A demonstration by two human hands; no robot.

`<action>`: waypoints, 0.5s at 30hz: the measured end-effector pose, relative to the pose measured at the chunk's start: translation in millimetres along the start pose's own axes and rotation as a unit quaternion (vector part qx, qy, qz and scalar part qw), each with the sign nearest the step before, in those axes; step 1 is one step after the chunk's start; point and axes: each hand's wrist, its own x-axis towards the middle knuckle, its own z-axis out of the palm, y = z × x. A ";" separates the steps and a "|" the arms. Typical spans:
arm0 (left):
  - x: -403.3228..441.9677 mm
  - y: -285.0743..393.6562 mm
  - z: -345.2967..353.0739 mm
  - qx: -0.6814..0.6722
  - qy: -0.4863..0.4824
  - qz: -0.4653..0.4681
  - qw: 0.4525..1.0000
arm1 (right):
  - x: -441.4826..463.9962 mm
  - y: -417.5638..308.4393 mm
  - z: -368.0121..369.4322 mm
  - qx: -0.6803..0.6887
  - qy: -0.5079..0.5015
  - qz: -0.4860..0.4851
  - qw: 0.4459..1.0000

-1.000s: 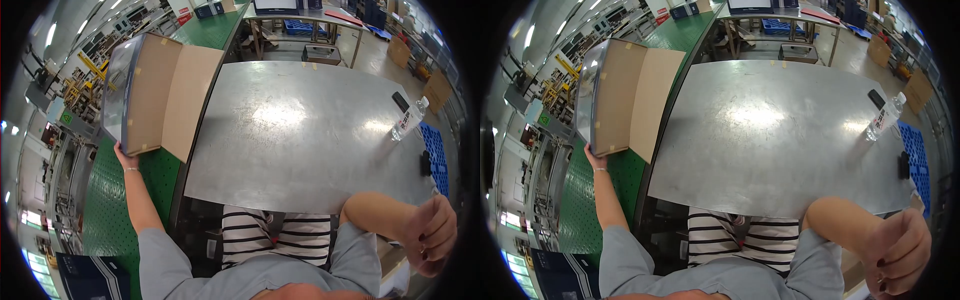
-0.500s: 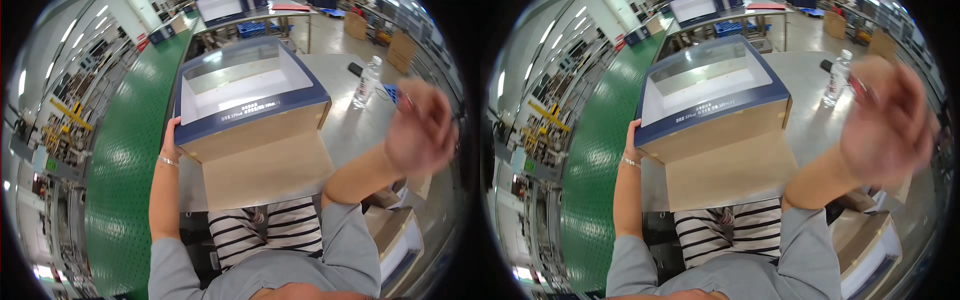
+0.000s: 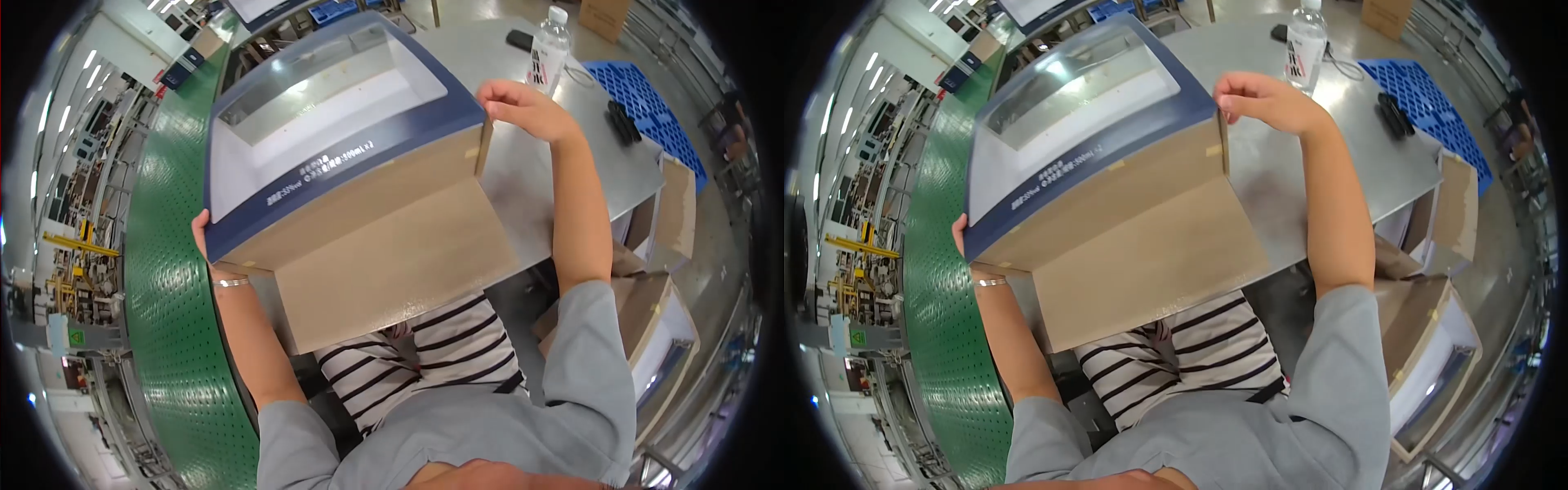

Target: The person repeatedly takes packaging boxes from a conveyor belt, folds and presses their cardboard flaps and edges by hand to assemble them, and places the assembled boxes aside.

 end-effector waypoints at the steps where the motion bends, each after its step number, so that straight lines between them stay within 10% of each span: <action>1: -13.9 21.2 -17.2 -0.012 -0.023 -0.004 1.000 | 1.5 -15.4 29.2 -0.018 0.002 0.000 1.000; 15: -54.0 86.1 4.7 0.048 0.039 0.091 0.994 | 9.4 -95.2 112.9 -0.337 0.077 -0.089 0.934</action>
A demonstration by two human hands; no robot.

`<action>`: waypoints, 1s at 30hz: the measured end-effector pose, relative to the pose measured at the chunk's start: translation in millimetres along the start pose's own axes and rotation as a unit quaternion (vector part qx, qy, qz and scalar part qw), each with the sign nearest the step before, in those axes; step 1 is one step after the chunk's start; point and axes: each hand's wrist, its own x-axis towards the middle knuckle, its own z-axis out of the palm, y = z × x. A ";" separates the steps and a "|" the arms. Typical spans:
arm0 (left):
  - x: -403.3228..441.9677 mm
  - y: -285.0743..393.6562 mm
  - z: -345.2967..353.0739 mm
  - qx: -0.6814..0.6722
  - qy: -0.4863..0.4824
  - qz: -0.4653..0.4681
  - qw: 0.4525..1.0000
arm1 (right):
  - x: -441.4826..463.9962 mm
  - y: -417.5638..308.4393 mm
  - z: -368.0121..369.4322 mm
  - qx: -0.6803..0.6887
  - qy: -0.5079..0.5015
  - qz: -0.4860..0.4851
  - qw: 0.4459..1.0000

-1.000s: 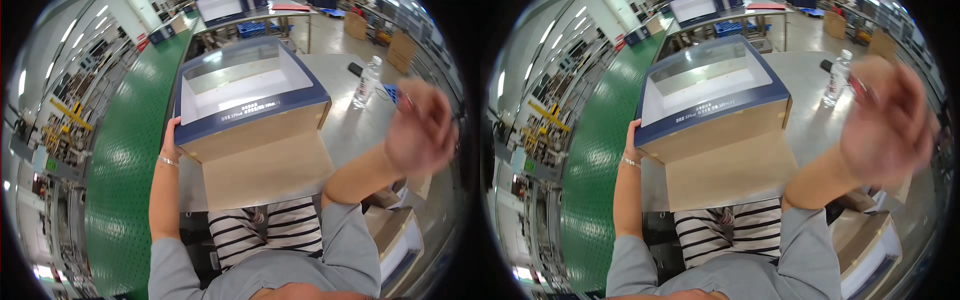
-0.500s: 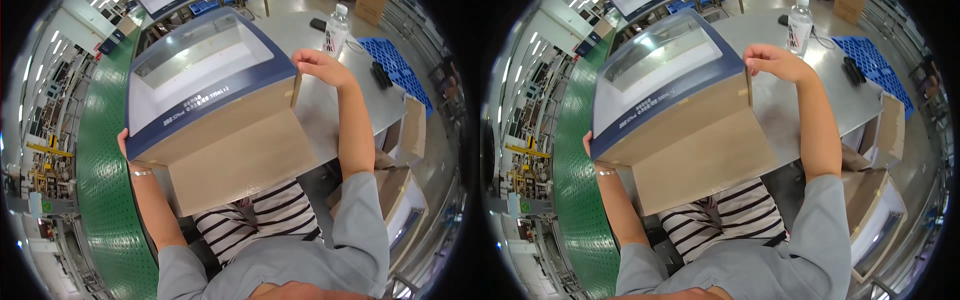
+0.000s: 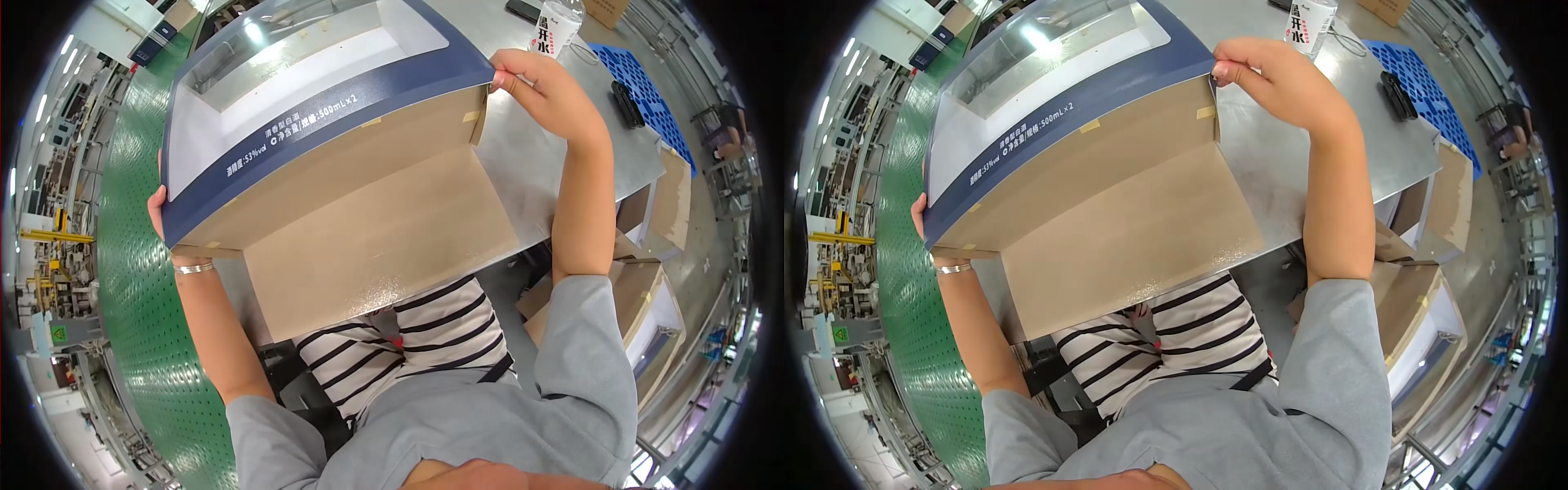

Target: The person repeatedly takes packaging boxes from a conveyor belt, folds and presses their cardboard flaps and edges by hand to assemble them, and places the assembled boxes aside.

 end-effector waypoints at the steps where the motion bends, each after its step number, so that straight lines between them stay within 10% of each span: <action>1: -0.7 1.3 4.6 0.000 0.009 0.001 1.000 | -0.7 -7.0 1.9 -0.036 0.015 -0.012 0.999; 9: -1.8 16.1 -2.1 0.028 0.015 -0.010 0.999 | 4.6 -31.1 10.3 -0.171 0.001 0.008 0.985; 21: 11.8 14.1 -15.2 0.022 0.113 0.020 0.993 | 19.6 -10.0 44.0 -0.126 -0.283 0.243 0.919; 25: 16.2 -19.0 -77.4 -0.153 -0.106 -0.026 0.982 | 12.6 36.0 59.6 -0.080 -0.296 0.239 0.921; 26: 6.3 -28.3 -67.9 -0.219 -0.097 -0.012 0.971 | 15.0 40.2 61.0 -0.092 -0.298 0.233 0.921; 28: -0.2 -47.6 -41.9 0.045 0.252 0.132 0.957 | 16.8 36.6 63.4 -0.068 -0.289 0.282 0.912; 30: -5.6 -39.4 -58.2 0.127 0.254 0.156 0.946 | 22.4 23.7 71.2 -0.042 -0.257 0.328 0.908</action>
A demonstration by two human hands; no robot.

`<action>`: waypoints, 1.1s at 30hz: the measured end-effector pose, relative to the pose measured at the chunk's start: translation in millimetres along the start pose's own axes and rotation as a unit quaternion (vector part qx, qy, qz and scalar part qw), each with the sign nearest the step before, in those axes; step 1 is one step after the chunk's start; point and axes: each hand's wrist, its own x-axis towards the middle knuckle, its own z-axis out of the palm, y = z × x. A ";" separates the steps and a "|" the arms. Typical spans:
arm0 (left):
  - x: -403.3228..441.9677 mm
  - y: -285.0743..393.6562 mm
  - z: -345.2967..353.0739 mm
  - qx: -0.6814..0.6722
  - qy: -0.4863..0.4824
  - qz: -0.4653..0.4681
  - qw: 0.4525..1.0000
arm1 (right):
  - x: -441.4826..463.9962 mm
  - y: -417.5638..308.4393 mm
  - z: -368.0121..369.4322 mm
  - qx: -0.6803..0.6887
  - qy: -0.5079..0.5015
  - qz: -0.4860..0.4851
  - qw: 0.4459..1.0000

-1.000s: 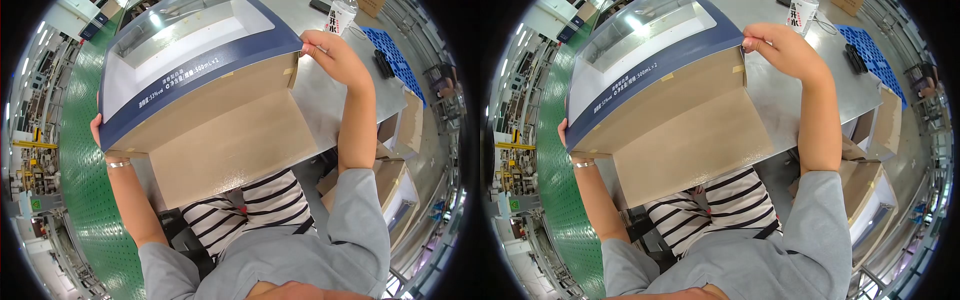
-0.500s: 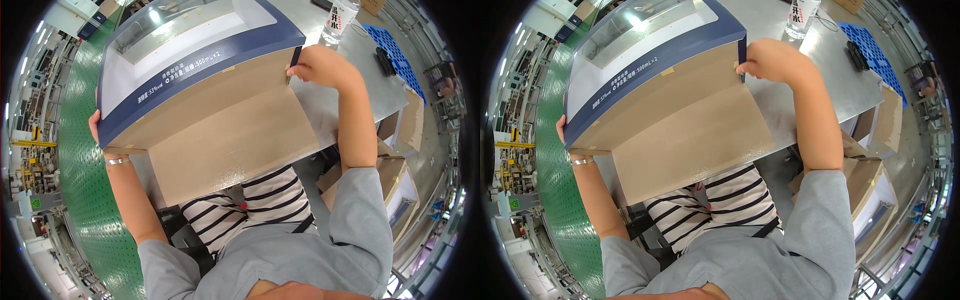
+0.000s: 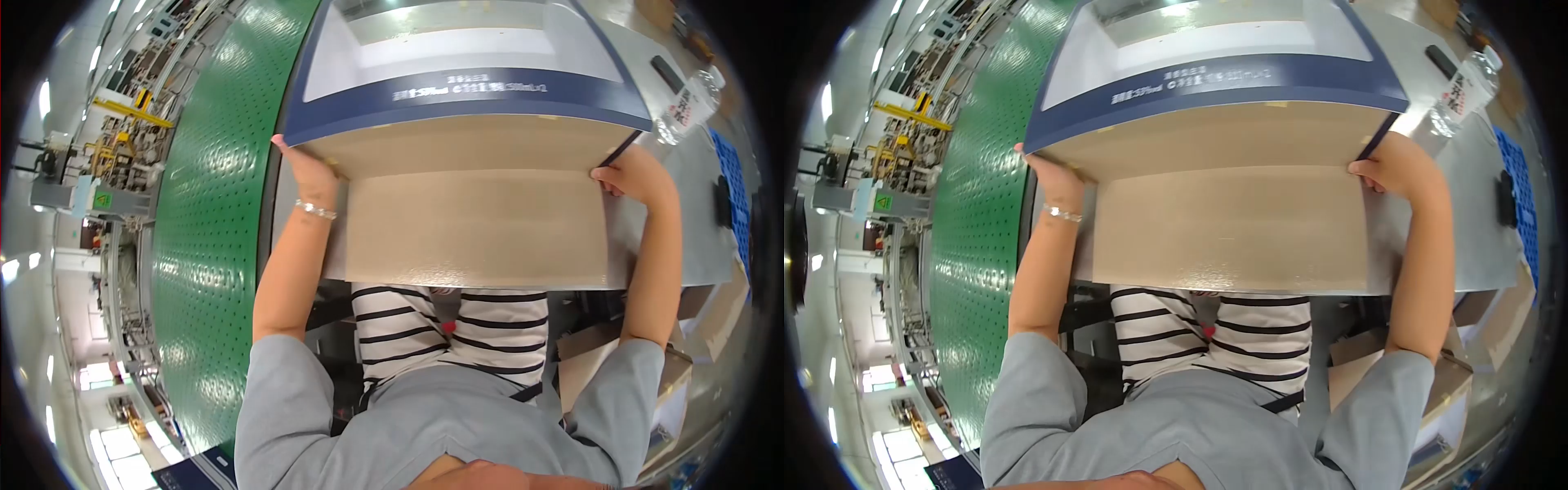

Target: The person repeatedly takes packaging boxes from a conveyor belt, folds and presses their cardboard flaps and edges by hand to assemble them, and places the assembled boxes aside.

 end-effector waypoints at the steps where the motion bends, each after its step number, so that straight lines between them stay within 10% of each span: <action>1: 1.1 -0.7 -8.5 0.060 -0.016 0.031 0.998 | 2.2 -3.7 4.8 0.004 -0.008 -0.005 1.000; 8: -3.1 -16.7 -23.9 0.399 -0.146 0.221 0.878 | 6.7 -3.1 4.6 0.007 0.002 0.026 1.000; 21: 28.0 4.9 -40.1 0.497 -0.365 0.364 0.698 | 24.7 21.1 19.1 0.075 -0.019 -0.005 0.997; 26: 39.2 34.9 -3.8 0.504 -0.285 0.423 0.697 | 13.9 22.8 -0.4 -0.057 0.277 0.014 0.959; 31: 23.9 35.0 70.9 0.613 -0.256 0.379 0.645 | 68.0 -56.0 14.3 -0.131 0.371 -0.265 0.880; 33: 14.4 28.6 87.6 0.757 -0.267 0.283 0.525 | 110.0 -56.9 24.0 -0.109 0.302 -0.296 0.900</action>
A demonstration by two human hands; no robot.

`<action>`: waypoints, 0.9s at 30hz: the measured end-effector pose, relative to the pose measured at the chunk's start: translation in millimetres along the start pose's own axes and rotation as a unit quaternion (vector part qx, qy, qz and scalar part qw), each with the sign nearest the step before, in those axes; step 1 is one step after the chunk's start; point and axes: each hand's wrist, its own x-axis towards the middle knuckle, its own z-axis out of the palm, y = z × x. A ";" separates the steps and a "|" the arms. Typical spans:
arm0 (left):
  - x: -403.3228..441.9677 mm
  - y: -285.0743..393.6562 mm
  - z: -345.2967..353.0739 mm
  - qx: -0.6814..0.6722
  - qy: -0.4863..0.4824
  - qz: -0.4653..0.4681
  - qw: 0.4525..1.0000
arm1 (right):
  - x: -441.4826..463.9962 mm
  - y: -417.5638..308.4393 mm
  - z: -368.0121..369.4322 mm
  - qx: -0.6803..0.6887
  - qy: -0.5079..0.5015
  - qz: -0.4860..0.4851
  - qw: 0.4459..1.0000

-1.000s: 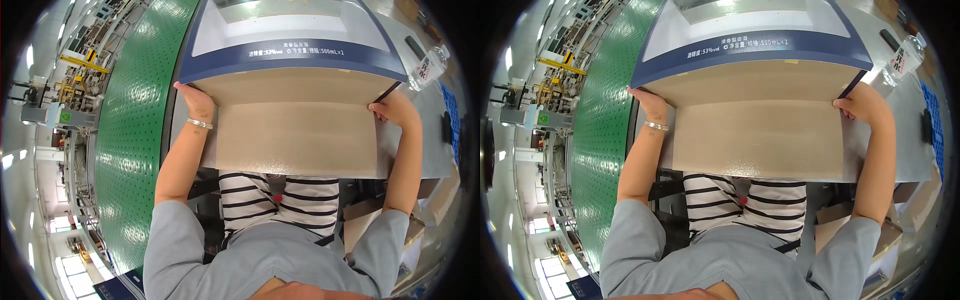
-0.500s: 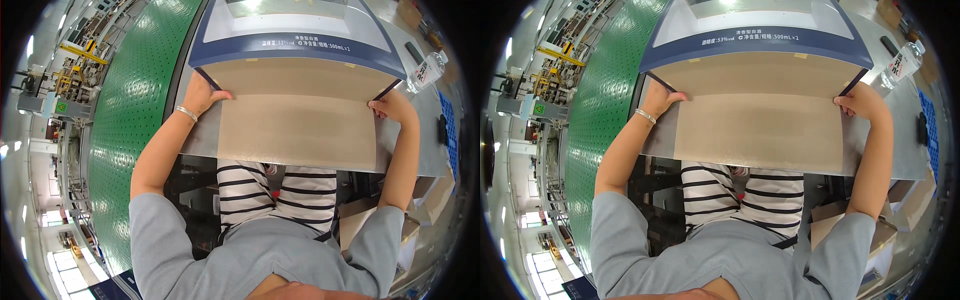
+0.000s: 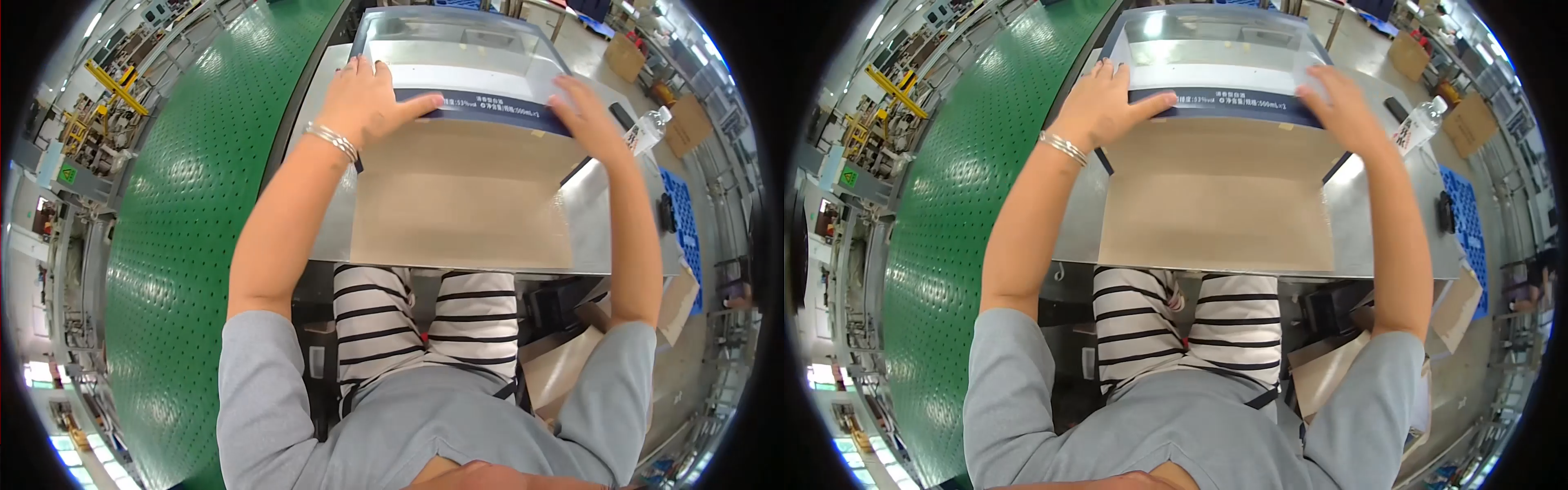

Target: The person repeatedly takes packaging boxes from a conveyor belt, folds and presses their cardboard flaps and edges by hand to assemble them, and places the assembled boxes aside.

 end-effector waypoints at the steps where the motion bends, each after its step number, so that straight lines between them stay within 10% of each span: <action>1: 0.1 0.5 -2.3 -0.008 0.004 0.001 1.000 | 5.3 -11.7 0.2 -0.039 -0.039 0.002 0.998; 5: -25.7 11.2 -40.5 0.002 0.062 0.019 0.998 | 4.2 -89.5 -39.0 -0.110 -0.102 -0.023 0.988; 10: -21.7 77.0 -68.0 0.044 0.083 0.021 0.995 | 13.6 -104.8 -61.2 -0.076 -0.049 -0.298 0.950; 21: -36.6 50.7 -72.6 0.050 0.182 0.103 0.977 | -24.2 -63.5 -118.9 -0.199 -0.054 -0.185 0.961; 27: -12.3 80.0 -71.8 0.045 0.053 -0.005 0.998 | -32.4 26.1 -122.4 -0.119 -0.082 -0.019 0.989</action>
